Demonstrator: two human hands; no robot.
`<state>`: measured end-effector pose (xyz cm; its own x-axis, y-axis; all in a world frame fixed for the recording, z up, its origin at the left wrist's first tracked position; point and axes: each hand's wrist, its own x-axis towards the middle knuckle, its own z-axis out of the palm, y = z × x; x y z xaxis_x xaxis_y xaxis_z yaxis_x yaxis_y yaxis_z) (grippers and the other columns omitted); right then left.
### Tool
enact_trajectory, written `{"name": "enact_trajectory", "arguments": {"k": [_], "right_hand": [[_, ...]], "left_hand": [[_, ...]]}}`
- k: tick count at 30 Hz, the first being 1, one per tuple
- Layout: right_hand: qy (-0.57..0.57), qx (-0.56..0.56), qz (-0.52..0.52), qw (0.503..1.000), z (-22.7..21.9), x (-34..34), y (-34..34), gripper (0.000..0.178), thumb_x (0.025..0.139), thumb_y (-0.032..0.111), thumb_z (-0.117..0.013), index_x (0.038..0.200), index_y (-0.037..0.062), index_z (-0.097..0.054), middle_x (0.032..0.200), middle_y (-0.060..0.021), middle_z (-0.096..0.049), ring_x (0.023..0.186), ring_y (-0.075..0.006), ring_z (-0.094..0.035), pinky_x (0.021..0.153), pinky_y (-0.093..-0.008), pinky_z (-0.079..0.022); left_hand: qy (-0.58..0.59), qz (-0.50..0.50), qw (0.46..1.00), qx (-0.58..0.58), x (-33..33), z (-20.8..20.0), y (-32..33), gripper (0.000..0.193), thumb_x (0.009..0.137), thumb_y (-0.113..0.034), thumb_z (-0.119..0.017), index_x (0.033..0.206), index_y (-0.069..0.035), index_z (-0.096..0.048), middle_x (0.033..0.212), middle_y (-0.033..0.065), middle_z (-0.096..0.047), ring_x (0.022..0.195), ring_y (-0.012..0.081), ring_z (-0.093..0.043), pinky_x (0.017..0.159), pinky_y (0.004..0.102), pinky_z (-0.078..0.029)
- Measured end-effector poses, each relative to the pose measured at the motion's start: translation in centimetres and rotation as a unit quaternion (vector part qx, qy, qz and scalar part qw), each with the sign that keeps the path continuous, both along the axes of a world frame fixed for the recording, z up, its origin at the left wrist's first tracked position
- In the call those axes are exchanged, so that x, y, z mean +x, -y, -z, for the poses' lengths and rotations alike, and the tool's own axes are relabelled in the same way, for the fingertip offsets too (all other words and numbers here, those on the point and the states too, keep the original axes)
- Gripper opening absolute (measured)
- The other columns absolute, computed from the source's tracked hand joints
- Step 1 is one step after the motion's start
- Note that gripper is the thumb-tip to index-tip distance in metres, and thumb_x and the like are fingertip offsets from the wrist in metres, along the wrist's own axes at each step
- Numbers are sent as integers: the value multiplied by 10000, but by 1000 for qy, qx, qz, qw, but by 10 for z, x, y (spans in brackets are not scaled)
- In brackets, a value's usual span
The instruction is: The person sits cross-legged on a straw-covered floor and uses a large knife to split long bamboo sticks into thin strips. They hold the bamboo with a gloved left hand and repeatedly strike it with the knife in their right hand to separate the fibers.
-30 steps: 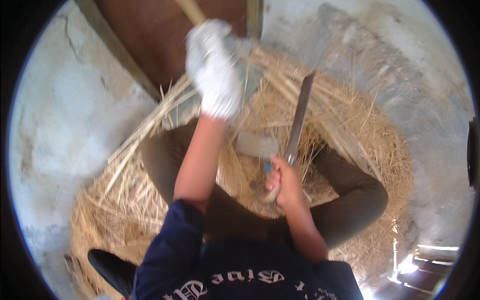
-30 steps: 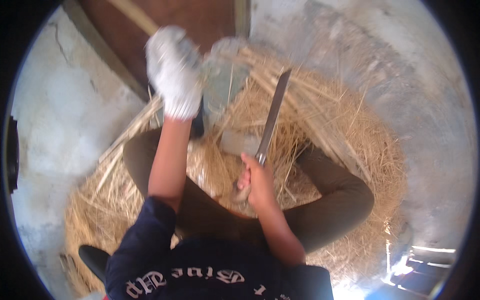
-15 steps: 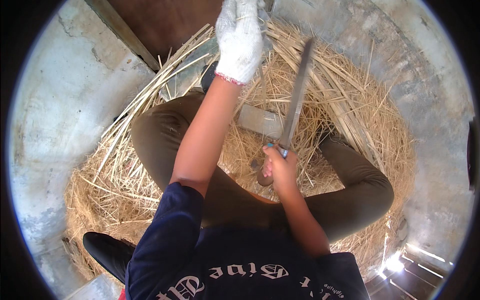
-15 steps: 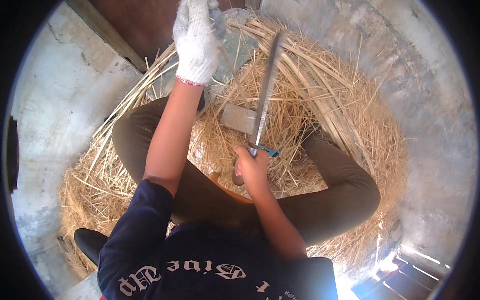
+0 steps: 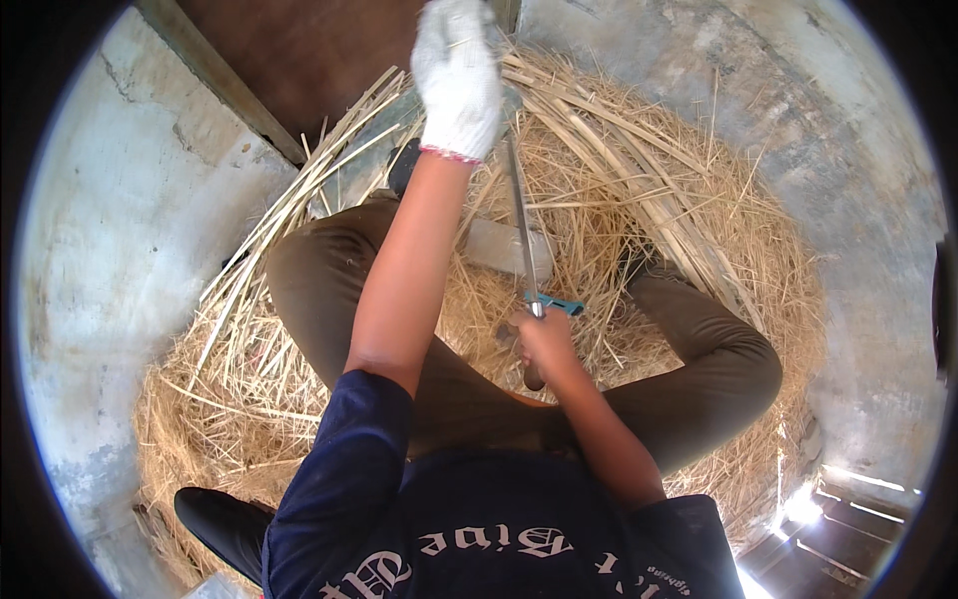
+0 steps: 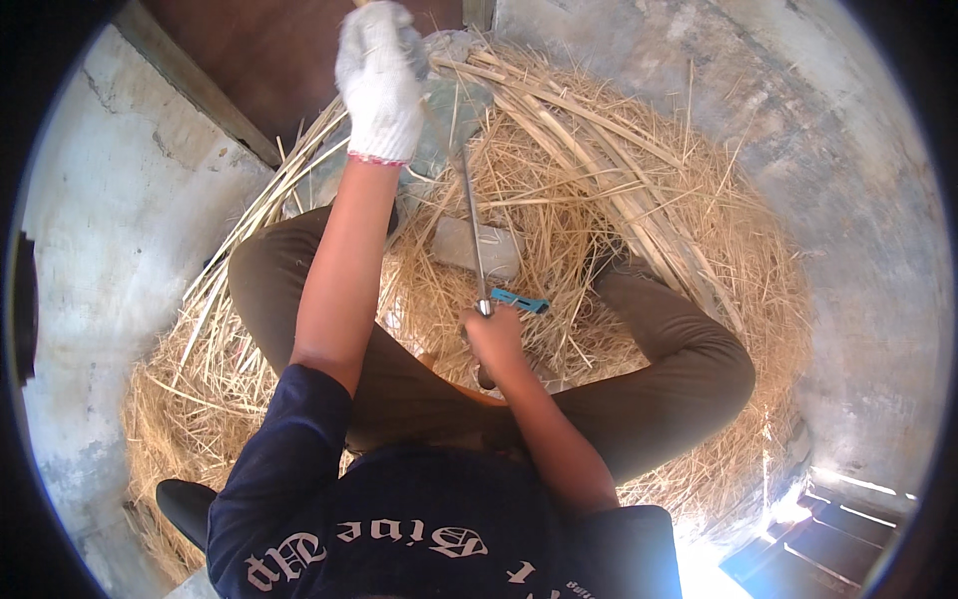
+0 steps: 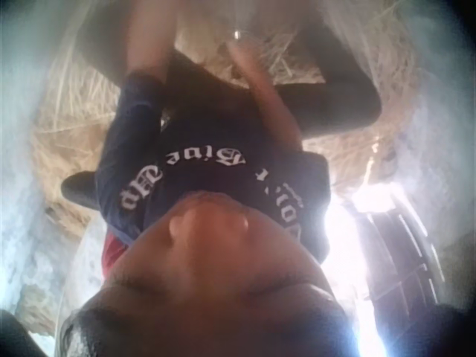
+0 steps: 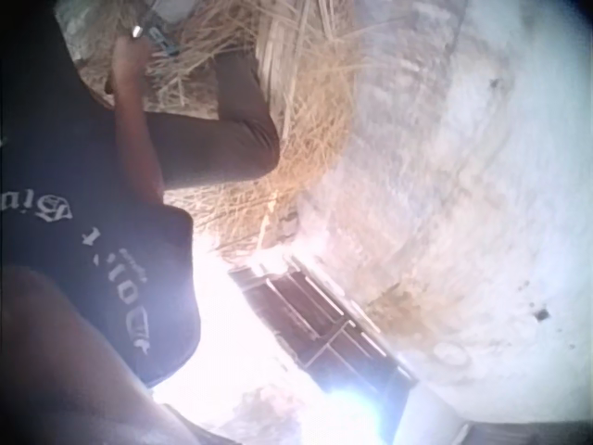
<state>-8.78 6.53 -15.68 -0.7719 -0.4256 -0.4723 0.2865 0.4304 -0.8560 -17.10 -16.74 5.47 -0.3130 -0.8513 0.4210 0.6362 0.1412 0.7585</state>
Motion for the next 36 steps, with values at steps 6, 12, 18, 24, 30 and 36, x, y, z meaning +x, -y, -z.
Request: {"name": "enact_trajectory", "arguments": {"k": [6,12,18,24,30,36], "right_hand": [[-68,-45,12,997,-28,-2,-3,281,856,154,-647,635,-3,-572,546,-56,-557,488,-142,-497,507,-372,-386],[18,7,-5,1000,-1,-7,0,291,854,152,-660,630,11,-539,547,-43,-540,494,-126,-475,510,-362,-382],[-34,-14,15,999,-28,-6,-4,288,852,147,-667,633,13,-535,555,-41,-536,520,-139,-531,517,-361,-401],[42,-42,0,998,-19,-16,0,278,856,150,-662,636,13,-560,549,-32,-552,518,-167,-568,515,-356,-415],[73,-8,-6,997,-11,-12,-3,267,845,147,-669,640,12,-565,541,-36,-547,496,-163,-549,505,-360,-402],[-141,-92,47,985,-19,-11,-3,266,828,190,-683,661,-1,-605,563,-59,-578,505,-167,-543,524,-377,-414]], "left_hand": [[-40,9,999,-3,0,15,26,220,1061,-306,-589,969,-107,-602,726,-18,-537,620,78,-480,553,262,-396],[-50,24,998,9,2,13,29,209,1067,-275,-578,954,-101,-601,774,-15,-569,643,79,-499,556,257,-408],[-42,18,999,-16,0,13,25,223,1055,-303,-600,963,-100,-592,709,-14,-515,605,90,-451,553,270,-376],[-22,-20,999,-28,-7,10,18,224,1054,-296,-599,961,-93,-588,718,-9,-514,612,101,-450,558,280,-379],[-9,34,999,-21,4,13,27,186,1069,-283,-568,973,-128,-607,841,-37,-574,717,66,-528,613,251,-455],[-14,48,999,-9,4,14,31,203,1070,-286,-564,951,-125,-598,824,-34,-562,701,70,-512,592,259,-443]]}}
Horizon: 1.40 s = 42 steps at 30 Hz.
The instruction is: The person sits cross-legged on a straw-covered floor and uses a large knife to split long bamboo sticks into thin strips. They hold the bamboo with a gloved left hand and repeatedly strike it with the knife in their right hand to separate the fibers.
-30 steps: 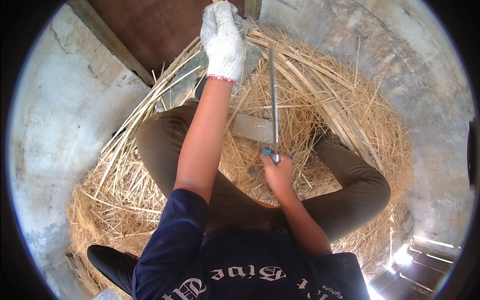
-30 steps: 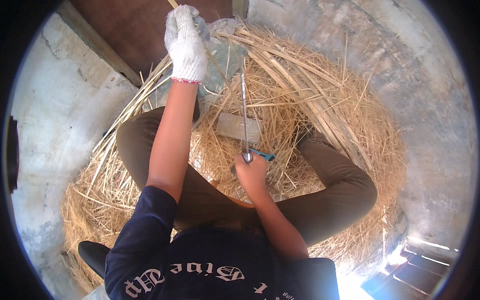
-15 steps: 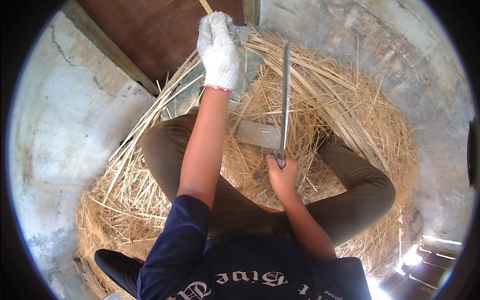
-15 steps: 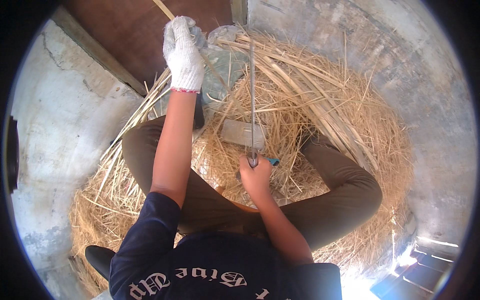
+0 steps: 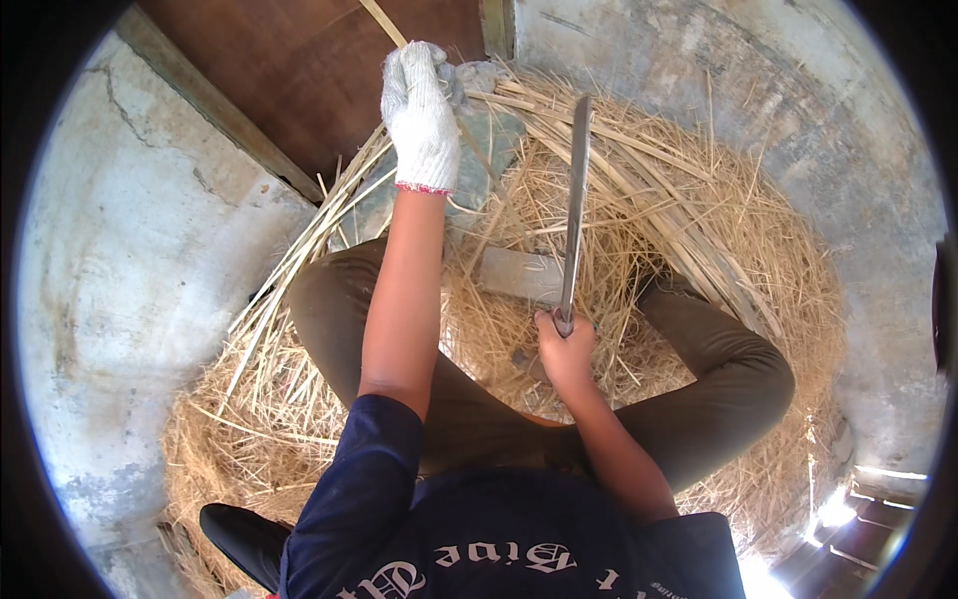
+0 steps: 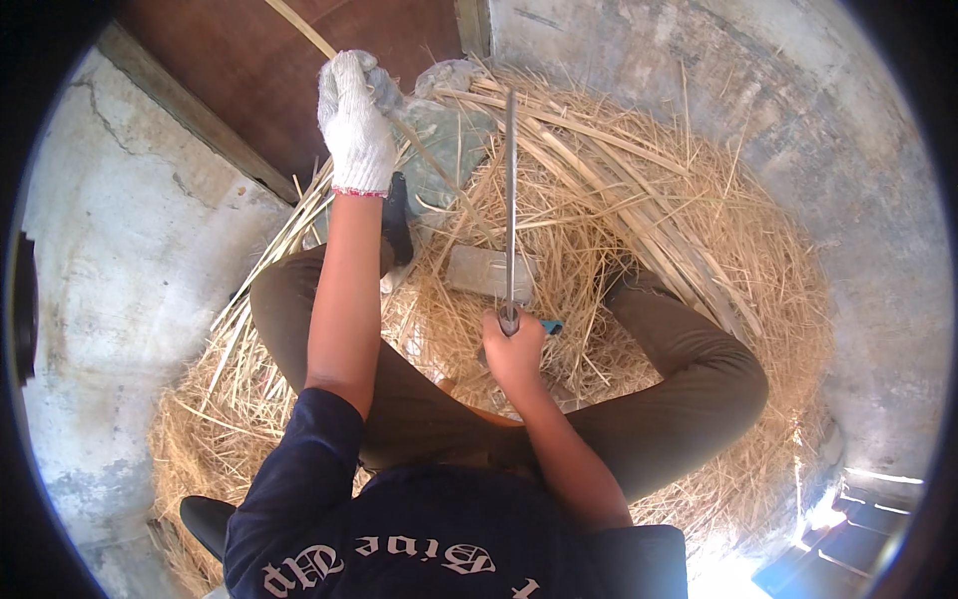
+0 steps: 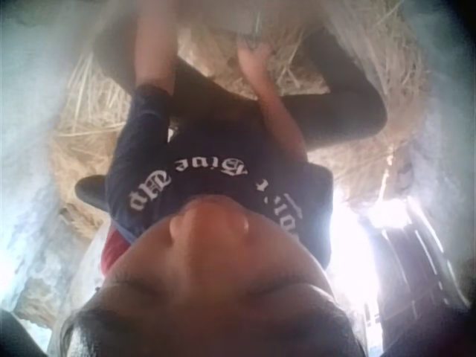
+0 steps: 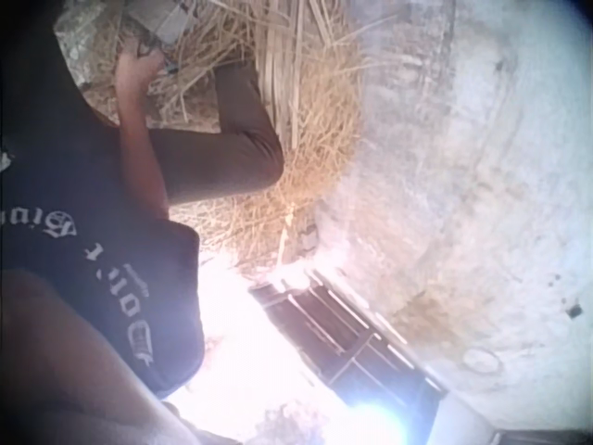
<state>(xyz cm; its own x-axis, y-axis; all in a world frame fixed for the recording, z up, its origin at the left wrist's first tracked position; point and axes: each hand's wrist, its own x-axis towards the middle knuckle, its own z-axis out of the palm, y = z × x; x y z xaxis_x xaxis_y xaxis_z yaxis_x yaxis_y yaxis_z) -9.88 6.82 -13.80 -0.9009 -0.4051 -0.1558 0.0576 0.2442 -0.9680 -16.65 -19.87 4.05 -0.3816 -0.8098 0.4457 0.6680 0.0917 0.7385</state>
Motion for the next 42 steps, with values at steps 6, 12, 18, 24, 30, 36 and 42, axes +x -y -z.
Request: {"name": "enact_trajectory", "arguments": {"k": [6,12,18,24,30,36,42], "right_hand": [[116,115,-45,985,41,1,9,271,825,200,-676,676,-20,-625,558,-67,-577,507,-181,-547,531,-391,-424],[181,64,-36,981,26,-1,8,261,821,178,-661,638,4,-593,553,-46,-563,506,-157,-531,513,-367,-411],[186,12,-8,983,21,-1,7,266,827,145,-659,616,27,-548,540,-13,-524,502,-105,-477,494,-353,-379],[66,18,-20,997,14,4,7,287,849,137,-681,626,27,-538,519,-10,-498,459,-114,-465,467,-341,-369],[18,18,-15,1000,15,8,9,318,855,140,-692,603,28,-534,522,1,-499,489,-106,-451,504,-341,-356],[60,-2,-34,998,13,2,13,283,854,139,-670,641,11,-536,534,-13,-509,485,-113,-497,485,-359,-402],[217,104,-55,969,34,-15,9,263,830,172,-703,667,-1,-592,556,-63,-561,451,-184,-537,472,-363,-428]], "left_hand": [[10,34,999,-7,-1,-4,-7,230,1075,-308,-555,970,-105,-580,757,-6,-538,635,92,-496,539,269,-418],[13,27,999,-27,4,-8,-20,233,1070,-315,-571,975,-103,-584,686,-18,-466,606,103,-412,561,291,-359],[18,0,998,-53,-2,-2,-13,227,1070,-312,-572,987,-101,-590,701,-18,-473,611,103,-421,569,291,-374],[27,23,999,-23,2,-8,-22,232,1068,-317,-575,989,-99,-591,703,-18,-479,606,97,-422,568,283,-383],[14,33,999,-26,3,-8,-25,244,1071,-325,-568,986,-98,-592,703,-15,-481,601,97,-427,547,281,-385],[42,16,999,-15,7,-13,-30,260,1071,-346,-567,979,-104,-594,702,-15,-480,595,94,-427,519,282,-374],[36,122,992,-16,9,-10,-20,233,1081,-328,-546,993,-116,-582,719,-33,-507,605,69,-444,537,254,-378]]}}
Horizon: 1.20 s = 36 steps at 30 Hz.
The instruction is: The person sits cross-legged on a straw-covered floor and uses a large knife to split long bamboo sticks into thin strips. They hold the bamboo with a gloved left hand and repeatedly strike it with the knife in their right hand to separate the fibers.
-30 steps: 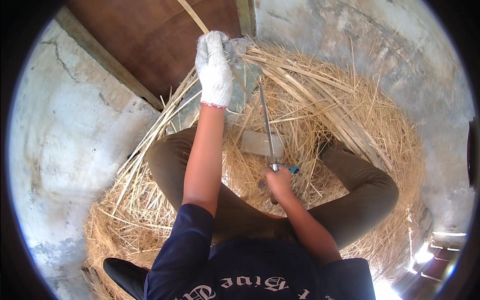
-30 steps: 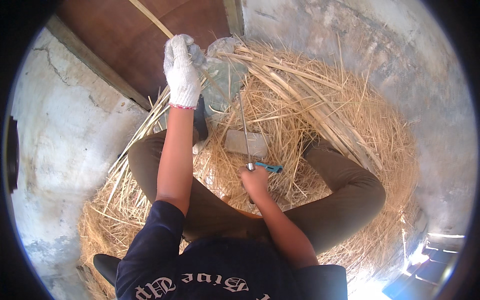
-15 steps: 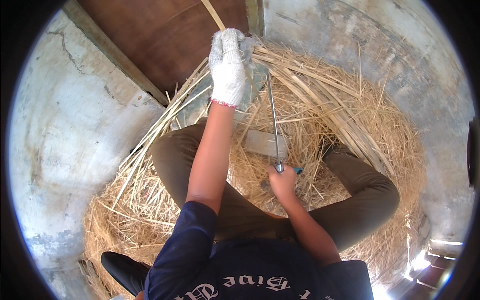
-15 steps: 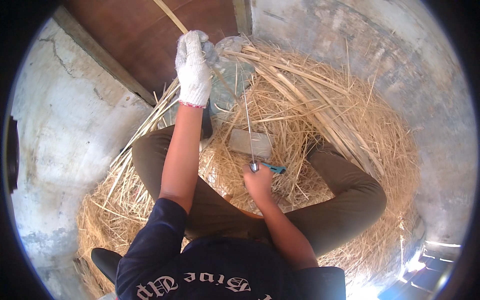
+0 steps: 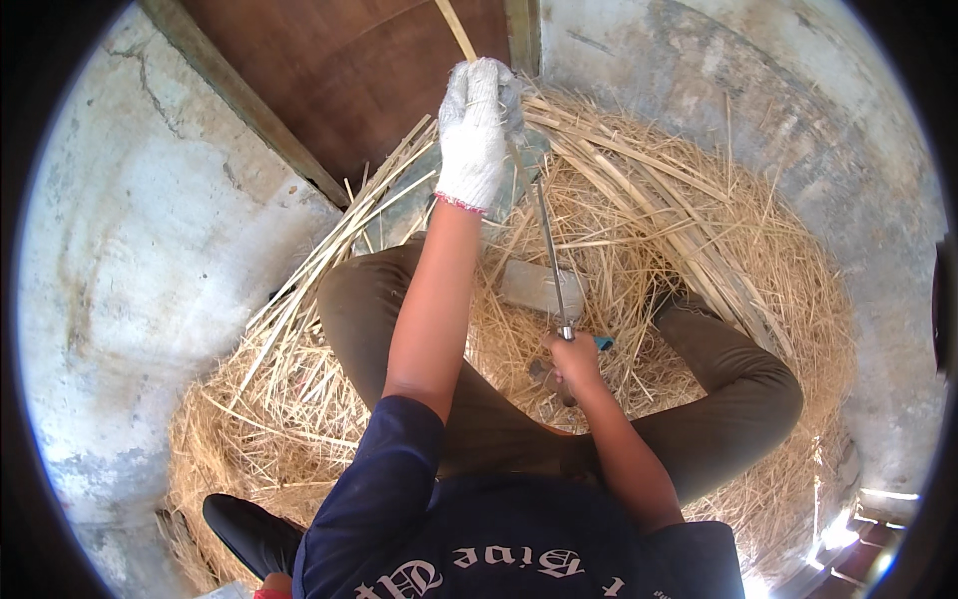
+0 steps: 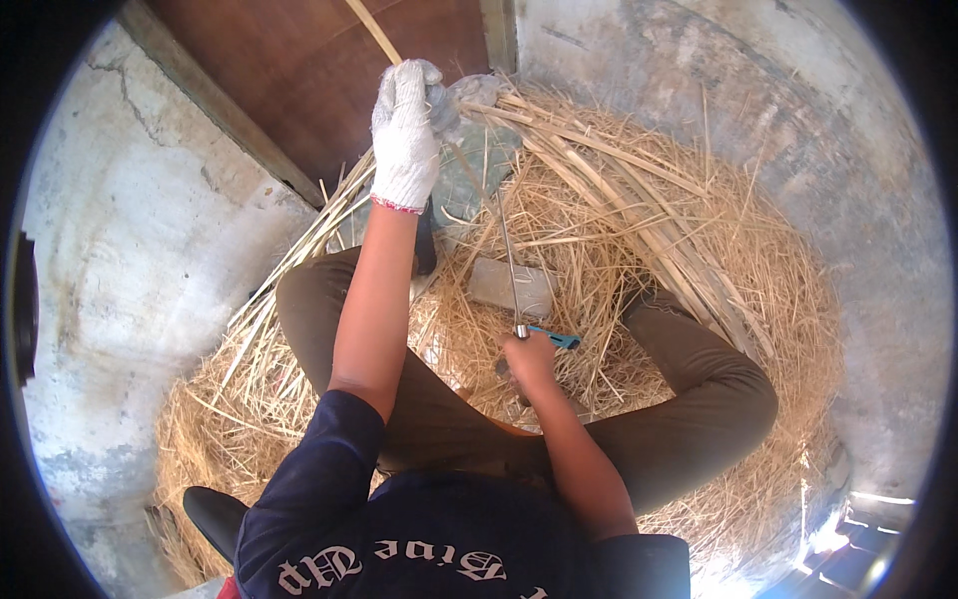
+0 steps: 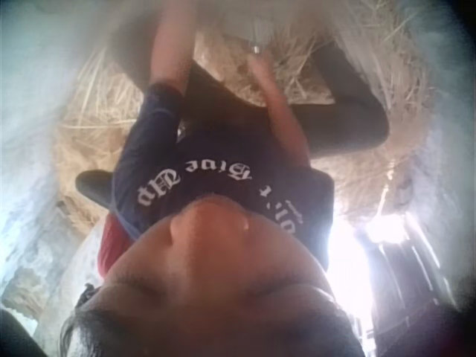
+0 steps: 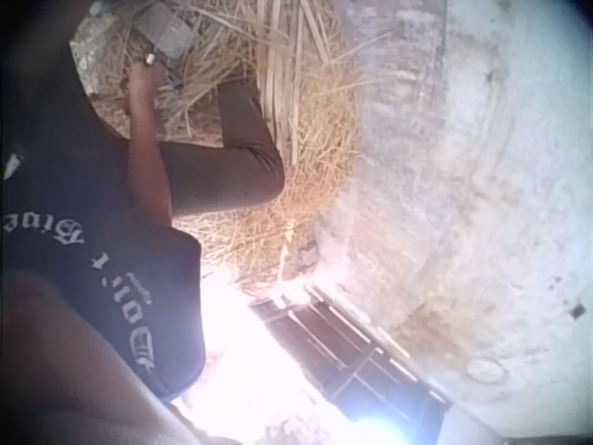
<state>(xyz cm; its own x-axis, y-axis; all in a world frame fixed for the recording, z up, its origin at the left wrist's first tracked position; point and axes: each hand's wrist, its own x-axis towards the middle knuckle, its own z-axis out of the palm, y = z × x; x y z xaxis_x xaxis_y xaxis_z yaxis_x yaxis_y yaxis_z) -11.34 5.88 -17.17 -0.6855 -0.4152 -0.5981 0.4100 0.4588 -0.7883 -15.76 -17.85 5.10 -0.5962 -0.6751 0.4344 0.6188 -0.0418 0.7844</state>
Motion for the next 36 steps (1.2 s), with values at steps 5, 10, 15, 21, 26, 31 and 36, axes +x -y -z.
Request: {"name": "enact_trajectory", "arguments": {"k": [5,10,15,21,26,31,36], "right_hand": [[-37,-21,16,999,-14,1,-5,279,836,184,-692,660,-8,-591,549,-68,-562,472,-193,-553,501,-384,-428],[-187,-78,18,979,-32,6,-4,279,854,179,-664,671,-22,-605,547,-59,-572,479,-199,-548,533,-372,-424],[-73,31,2,997,5,-2,-2,246,844,155,-667,692,-31,-612,574,-77,-573,463,-228,-521,476,-396,-402],[133,16,73,988,16,-9,-2,198,852,154,-685,740,10,-610,600,-67,-536,456,-190,-507,421,-383,-384],[106,-51,56,991,-8,-2,4,220,861,119,-716,766,61,-527,603,-39,-493,441,-146,-433,414,-327,-341],[124,-86,43,988,-32,7,0,252,870,122,-717,740,82,-505,566,-19,-472,426,-131,-427,400,-320,-337],[137,-122,23,983,-49,18,-1,256,875,130,-718,732,87,-510,552,-8,-469,417,-125,-427,393,-312,-343]], "left_hand": [[2,-46,999,-1,1,-5,-10,245,1077,-327,-557,986,-102,-587,684,-26,-456,568,90,-394,524,276,-368],[1,-50,999,8,-2,-2,-9,236,1079,-317,-552,986,-102,-580,671,-24,-449,565,90,-394,523,272,-366],[-6,-77,997,6,-4,-3,-6,248,1077,-326,-554,981,-98,-574,670,-18,-446,564,94,-394,519,275,-348],[-35,-15,999,-9,-6,12,8,320,1079,-383,-535,961,-91,-590,673,-19,-458,582,95,-424,516,282,-369],[36,-83,995,-42,-21,47,2,307,1081,-372,-530,971,-94,-601,680,-7,-509,589,111,-480,550,297,-480],[-43,-73,996,-15,-12,12,-8,285,1073,-345,-554,956,-88,-589,646,-20,-471,568,104,-454,535,290,-443],[-30,-125,992,-14,-1,0,-15,286,1066,-355,-569,991,-82,-611,668,-28,-447,607,103,-423,568,287,-352]]}}
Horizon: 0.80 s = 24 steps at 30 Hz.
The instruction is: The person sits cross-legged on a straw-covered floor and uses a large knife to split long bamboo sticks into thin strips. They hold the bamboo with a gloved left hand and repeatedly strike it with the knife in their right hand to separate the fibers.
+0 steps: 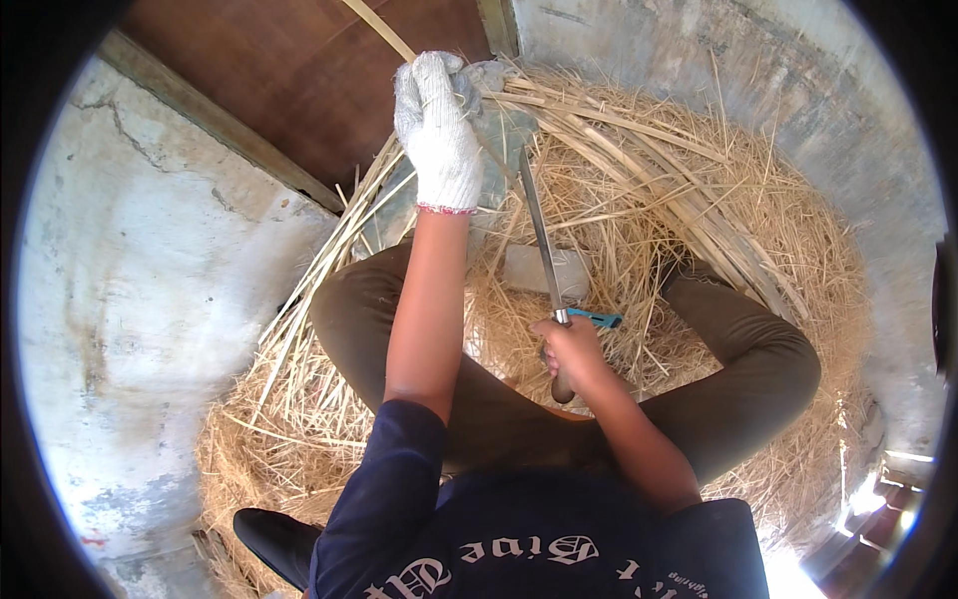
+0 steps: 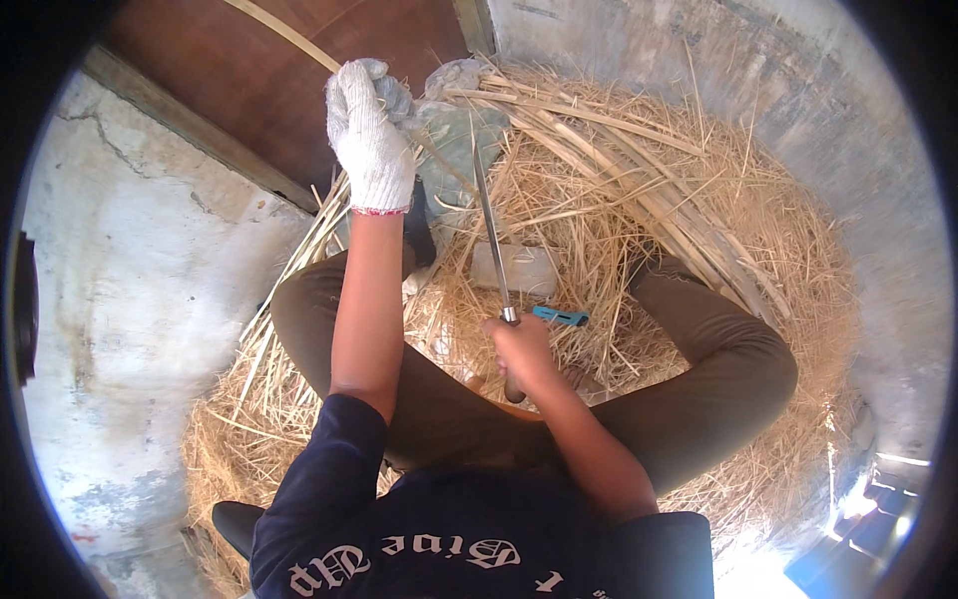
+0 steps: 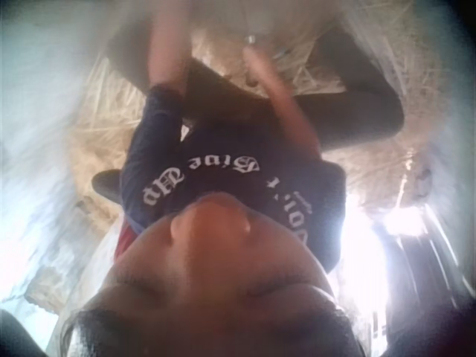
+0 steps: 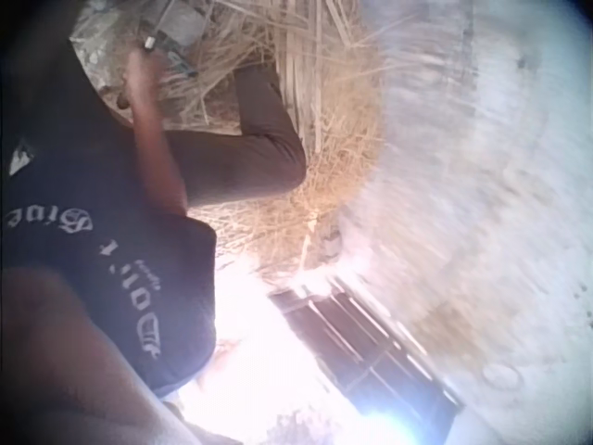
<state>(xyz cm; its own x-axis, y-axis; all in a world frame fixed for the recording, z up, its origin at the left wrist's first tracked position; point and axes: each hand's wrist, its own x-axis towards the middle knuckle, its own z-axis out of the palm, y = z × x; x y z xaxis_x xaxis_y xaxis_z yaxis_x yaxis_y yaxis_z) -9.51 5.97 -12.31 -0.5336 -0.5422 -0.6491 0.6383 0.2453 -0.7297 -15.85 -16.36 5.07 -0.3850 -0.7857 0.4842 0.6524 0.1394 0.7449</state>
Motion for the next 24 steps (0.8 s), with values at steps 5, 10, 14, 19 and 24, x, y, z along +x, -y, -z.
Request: {"name": "enact_trajectory", "arguments": {"k": [5,10,14,19,24], "right_hand": [[8,-4,-6,1000,-9,-1,-1,249,879,133,-717,735,81,-520,551,-12,-475,413,-127,-427,391,-313,-342],[7,-3,-4,1000,-13,-1,-3,245,877,130,-719,740,77,-523,549,-15,-474,413,-129,-426,393,-315,-342],[11,-6,-1,1000,-14,-3,-4,240,876,128,-720,748,72,-526,545,-13,-472,409,-132,-427,390,-314,-342],[-36,-4,11,999,-11,1,-4,255,876,123,-721,724,75,-522,535,-11,-475,391,-132,-436,375,-306,-330],[-203,-14,27,979,15,3,-4,315,885,127,-707,653,80,-499,511,-16,-479,372,-128,-444,370,-315,-343]], "left_hand": [[-2,75,997,26,6,-8,1,366,1054,-426,-550,1077,-74,-648,729,-25,-455,675,124,-414,619,300,-354],[-18,149,989,15,4,-8,0,308,1039,-378,-596,1115,-83,-637,835,-4,-506,778,149,-447,677,344,-389],[11,116,993,21,2,-13,-14,211,1036,-294,-626,1113,-98,-630,797,-8,-506,722,139,-459,635,333,-396],[7,98,995,-25,4,-8,-11,176,1050,-275,-616,1099,-106,-625,716,-31,-484,619,102,-440,559,278,-367],[10,37,999,-12,-2,-9,-15,195,1055,-295,-610,1096,-106,-626,691,-35,-471,585,80,-424,518,264,-341]]}}
